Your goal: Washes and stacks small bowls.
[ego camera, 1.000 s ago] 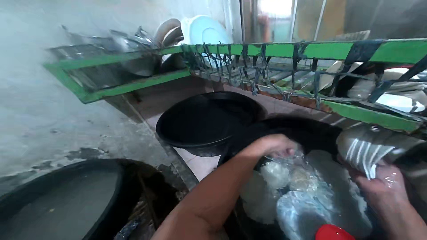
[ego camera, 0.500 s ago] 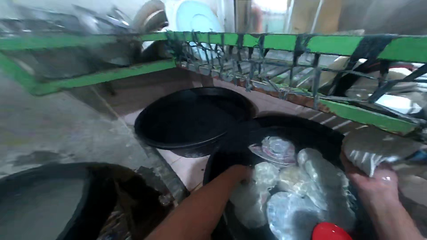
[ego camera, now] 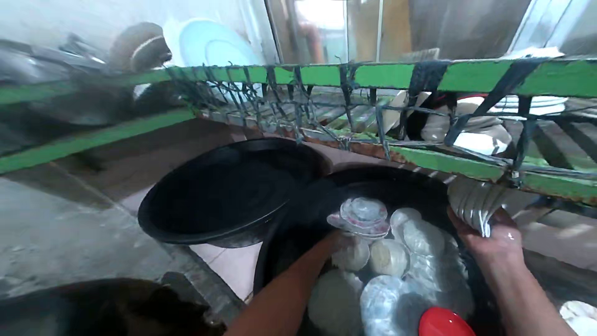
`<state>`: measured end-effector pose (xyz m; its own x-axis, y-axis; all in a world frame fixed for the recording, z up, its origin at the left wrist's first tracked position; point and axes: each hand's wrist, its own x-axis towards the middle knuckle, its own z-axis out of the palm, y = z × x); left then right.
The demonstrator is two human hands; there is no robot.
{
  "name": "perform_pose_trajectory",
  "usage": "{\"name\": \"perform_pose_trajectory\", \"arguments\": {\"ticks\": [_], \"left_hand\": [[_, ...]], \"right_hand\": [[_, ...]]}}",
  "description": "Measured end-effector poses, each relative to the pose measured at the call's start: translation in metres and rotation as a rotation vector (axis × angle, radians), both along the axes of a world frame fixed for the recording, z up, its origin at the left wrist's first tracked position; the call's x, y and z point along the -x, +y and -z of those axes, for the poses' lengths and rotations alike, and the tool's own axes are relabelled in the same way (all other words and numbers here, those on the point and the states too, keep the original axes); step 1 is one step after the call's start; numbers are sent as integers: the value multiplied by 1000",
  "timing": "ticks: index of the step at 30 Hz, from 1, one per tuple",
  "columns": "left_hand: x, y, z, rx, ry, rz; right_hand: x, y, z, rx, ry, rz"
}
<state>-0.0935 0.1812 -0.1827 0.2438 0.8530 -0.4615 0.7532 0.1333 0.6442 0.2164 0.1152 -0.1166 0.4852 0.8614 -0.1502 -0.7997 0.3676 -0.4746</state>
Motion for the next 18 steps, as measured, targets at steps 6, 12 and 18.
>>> {"name": "perform_pose_trajectory", "arguments": {"ticks": [6, 12, 18], "left_hand": [[-18, -26, -28, -91, 305, 248], [-99, -15, -88, -174, 559, 469], [-155, 16, -72, -226, 317, 348]], "right_hand": [[-4, 4, 3, -15, 42, 8], [0, 3, -1, -5, 22, 10], [-3, 1, 0, -29, 22, 3]]}}
